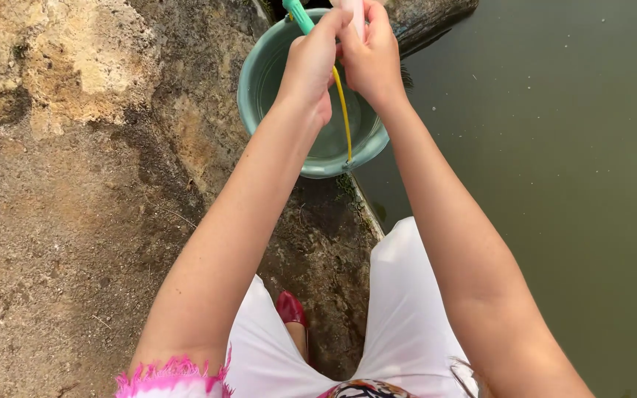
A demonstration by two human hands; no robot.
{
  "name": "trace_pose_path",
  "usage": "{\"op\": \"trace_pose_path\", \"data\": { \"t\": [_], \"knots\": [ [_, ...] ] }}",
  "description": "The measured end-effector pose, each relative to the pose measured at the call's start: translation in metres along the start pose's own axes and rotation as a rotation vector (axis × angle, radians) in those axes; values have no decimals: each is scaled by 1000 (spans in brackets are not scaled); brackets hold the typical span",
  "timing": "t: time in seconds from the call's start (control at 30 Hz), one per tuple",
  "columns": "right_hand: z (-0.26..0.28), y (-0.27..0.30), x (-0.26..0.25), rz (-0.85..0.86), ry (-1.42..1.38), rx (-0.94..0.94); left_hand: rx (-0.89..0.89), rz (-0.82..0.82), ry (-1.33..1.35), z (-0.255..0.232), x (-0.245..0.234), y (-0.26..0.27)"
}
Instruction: Watering plants or outdoor greenery using a plastic bucket and a hand scoop filled from a pond.
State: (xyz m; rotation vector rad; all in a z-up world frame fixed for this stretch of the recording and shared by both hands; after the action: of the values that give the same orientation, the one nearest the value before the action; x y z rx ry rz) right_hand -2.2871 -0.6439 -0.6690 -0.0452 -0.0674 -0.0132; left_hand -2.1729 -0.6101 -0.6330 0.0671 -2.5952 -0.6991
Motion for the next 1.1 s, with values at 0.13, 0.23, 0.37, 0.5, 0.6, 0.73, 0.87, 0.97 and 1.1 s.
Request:
{"op": "trace_pose_path", "data": {
  "t": [0.13, 0.23, 0.37, 0.5, 0.6, 0.73, 0.87, 0.97, 1.1],
  "knots": [
    [-32, 17, 8, -50, 219, -2, 125, 74, 67, 29, -19, -15],
    [-34, 23, 14, -53, 112, 43, 159, 89, 49, 34, -26, -25],
    [-39, 49, 29, 23, -199, 138, 166, 134, -16, 50, -53, -22],
    [-66, 53, 7, 72, -208, 111, 444, 21, -259, 44, -121, -29],
    [-89, 59, -53, 54, -7, 47, 682, -134, -423, 27, -171, -17],
    [-118, 96, -167, -250, 244, 164, 478, -445, -552, 43, -252, -26],
    [-202, 188, -272, -561, 533, 584, 65, -572, -440, 86, -282, -16],
    [-301, 255, -324, -630, 871, 640, 181, -575, -449, 98, -304, -45],
    [-324, 320, -297, -561, 963, 990, 454, -505, -458, 64, -245, -45]
  ]
}}
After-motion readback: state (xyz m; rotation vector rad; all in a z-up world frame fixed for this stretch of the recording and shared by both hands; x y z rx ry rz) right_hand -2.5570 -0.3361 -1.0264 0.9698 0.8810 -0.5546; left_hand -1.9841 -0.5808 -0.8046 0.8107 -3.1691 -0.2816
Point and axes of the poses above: each hand's wrist, its own y-axis away from the middle knuckle, its own x-axis out of the palm, z = x × y, the point moved 10 cm from there along -y, towards the middle knuckle, and after that the axes turned 6 degrees about y, right-handed, at the moved point
